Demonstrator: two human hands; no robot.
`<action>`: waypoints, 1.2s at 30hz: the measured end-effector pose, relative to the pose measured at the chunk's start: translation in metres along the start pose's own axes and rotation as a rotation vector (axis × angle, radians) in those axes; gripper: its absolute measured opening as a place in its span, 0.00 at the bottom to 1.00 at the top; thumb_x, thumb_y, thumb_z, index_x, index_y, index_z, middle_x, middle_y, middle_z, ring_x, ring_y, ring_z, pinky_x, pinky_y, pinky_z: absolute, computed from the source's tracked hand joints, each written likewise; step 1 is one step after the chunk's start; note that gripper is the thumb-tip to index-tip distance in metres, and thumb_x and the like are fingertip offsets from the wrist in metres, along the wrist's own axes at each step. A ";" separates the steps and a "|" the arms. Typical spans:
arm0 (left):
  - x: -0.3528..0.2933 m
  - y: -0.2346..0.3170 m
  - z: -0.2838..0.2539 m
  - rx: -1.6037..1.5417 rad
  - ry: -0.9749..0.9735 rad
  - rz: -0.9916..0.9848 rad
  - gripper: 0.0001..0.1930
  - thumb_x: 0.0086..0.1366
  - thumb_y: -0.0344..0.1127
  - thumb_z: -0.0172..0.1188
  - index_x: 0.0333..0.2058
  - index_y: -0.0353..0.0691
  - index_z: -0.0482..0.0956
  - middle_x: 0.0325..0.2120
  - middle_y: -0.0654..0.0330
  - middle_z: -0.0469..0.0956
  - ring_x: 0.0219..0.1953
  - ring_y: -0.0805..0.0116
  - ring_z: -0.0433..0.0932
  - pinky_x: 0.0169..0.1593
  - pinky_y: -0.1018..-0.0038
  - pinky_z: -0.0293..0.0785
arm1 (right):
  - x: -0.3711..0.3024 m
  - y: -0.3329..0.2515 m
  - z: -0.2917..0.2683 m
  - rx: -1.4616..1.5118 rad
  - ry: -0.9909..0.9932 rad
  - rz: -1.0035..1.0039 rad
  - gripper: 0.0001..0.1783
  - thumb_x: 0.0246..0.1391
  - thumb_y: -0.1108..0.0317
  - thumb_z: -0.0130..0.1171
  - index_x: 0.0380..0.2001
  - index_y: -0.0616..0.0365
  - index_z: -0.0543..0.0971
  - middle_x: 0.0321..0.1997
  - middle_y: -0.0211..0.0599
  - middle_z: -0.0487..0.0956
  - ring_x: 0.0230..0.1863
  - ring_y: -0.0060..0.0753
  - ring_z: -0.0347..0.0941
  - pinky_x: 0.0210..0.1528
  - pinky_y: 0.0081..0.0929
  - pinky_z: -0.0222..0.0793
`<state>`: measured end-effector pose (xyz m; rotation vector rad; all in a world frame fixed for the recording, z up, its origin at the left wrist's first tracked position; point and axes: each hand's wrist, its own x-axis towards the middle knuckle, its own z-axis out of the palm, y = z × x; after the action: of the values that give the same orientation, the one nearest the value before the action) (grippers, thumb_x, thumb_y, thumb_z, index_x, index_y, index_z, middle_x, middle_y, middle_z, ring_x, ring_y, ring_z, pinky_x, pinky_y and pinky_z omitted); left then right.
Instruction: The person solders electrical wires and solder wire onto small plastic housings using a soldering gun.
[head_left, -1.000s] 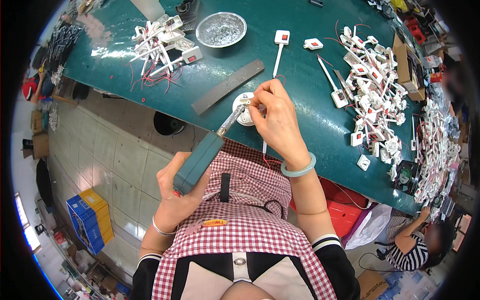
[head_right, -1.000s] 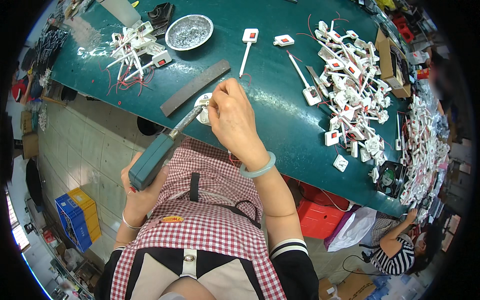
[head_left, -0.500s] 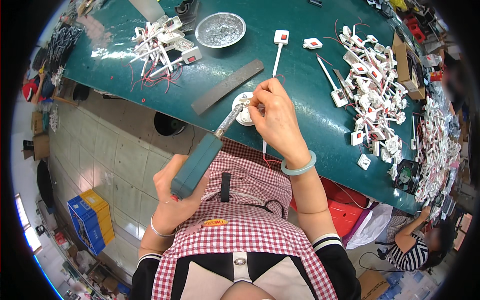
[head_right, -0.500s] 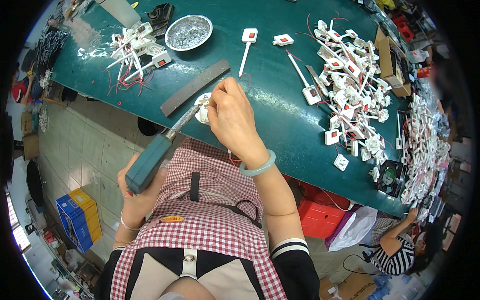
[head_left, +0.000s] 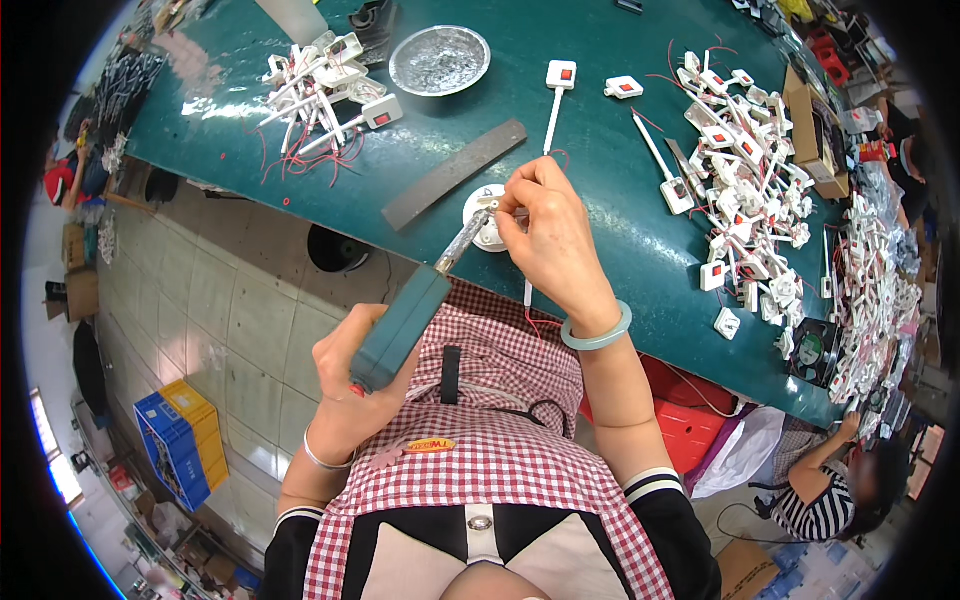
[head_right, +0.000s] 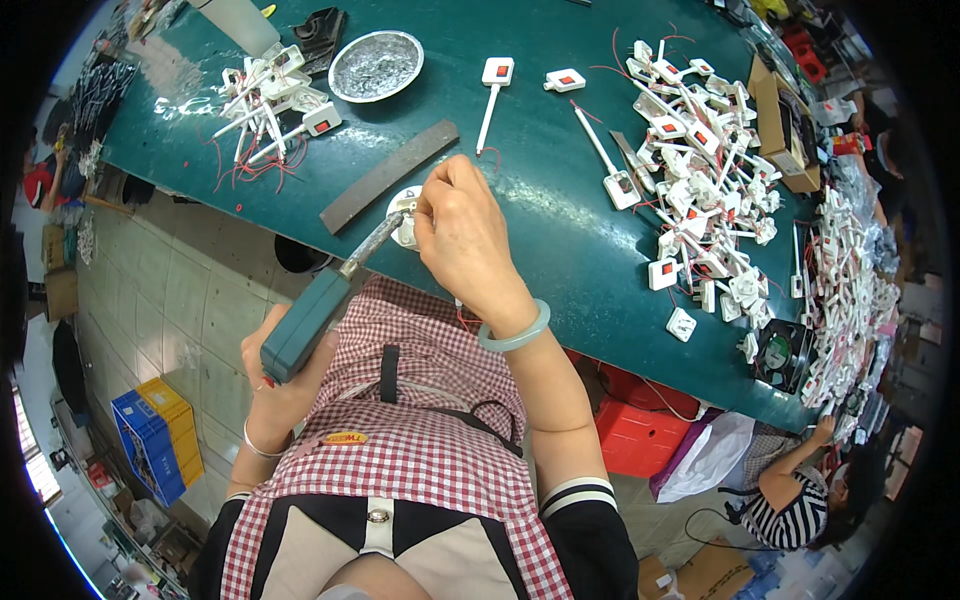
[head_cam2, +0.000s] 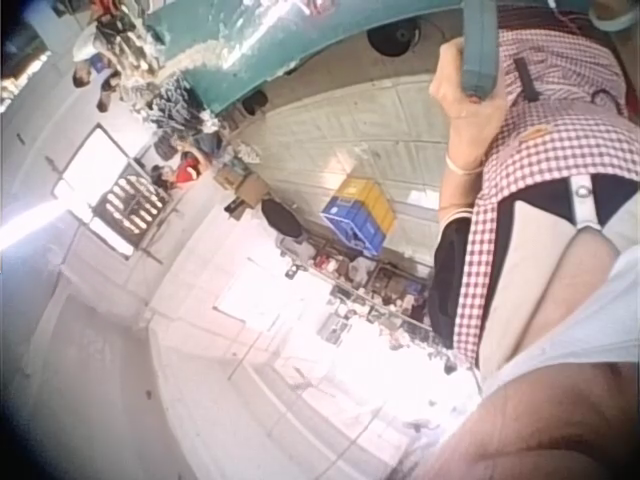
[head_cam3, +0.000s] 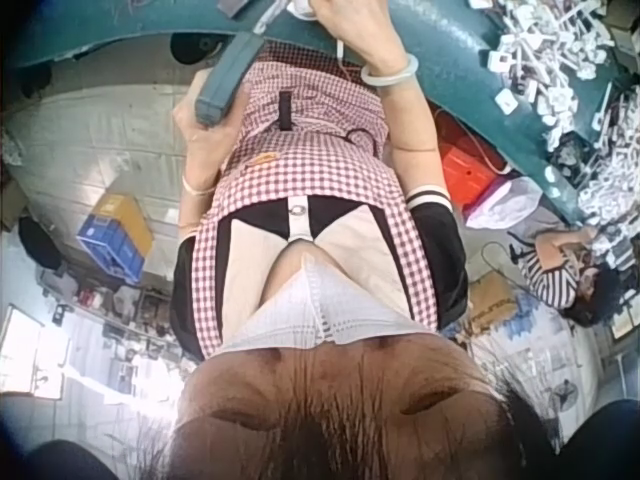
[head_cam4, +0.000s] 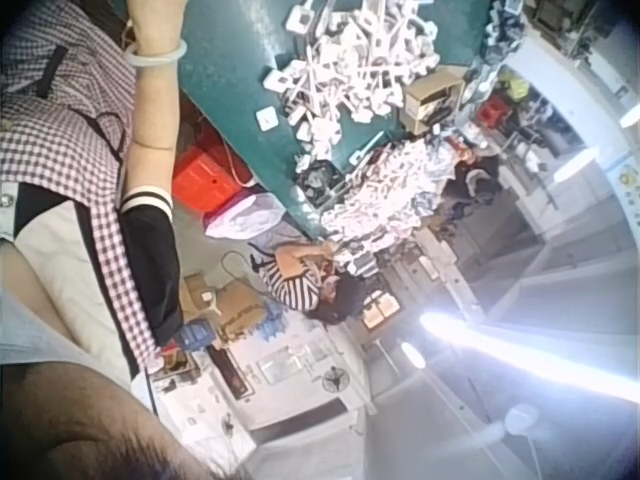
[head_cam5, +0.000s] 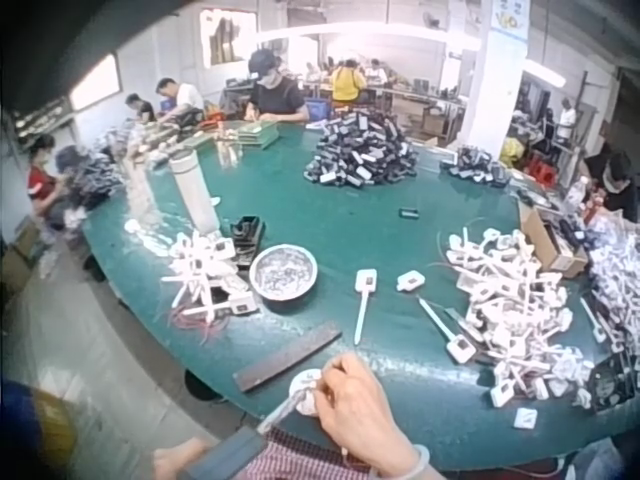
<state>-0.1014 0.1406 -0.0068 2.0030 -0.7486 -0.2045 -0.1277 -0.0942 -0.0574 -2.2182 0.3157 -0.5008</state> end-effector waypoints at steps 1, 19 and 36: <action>0.000 0.000 0.000 0.001 -0.002 0.000 0.08 0.54 0.24 0.68 0.30 0.30 0.76 0.22 0.60 0.74 0.23 0.75 0.71 0.27 0.77 0.66 | 0.000 0.000 0.000 0.002 -0.005 0.009 0.03 0.47 0.81 0.60 0.26 0.70 0.76 0.38 0.42 0.73 0.33 0.36 0.74 0.36 0.29 0.73; -0.002 -0.002 -0.012 0.097 -0.012 0.060 0.12 0.46 0.20 0.67 0.30 0.30 0.76 0.22 0.56 0.74 0.21 0.68 0.75 0.27 0.76 0.69 | 0.001 -0.002 0.000 -0.007 -0.009 0.022 0.03 0.47 0.80 0.60 0.25 0.71 0.76 0.37 0.42 0.73 0.33 0.37 0.75 0.37 0.29 0.74; -0.001 -0.006 -0.001 0.004 0.005 0.018 0.08 0.54 0.24 0.67 0.31 0.29 0.78 0.23 0.59 0.77 0.23 0.76 0.73 0.27 0.78 0.68 | 0.002 -0.002 0.000 -0.045 -0.002 0.034 0.03 0.46 0.80 0.61 0.24 0.69 0.76 0.36 0.41 0.74 0.34 0.38 0.75 0.38 0.31 0.74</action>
<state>-0.0991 0.1446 -0.0113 1.9991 -0.7642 -0.1880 -0.1263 -0.0932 -0.0552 -2.2524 0.3663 -0.4767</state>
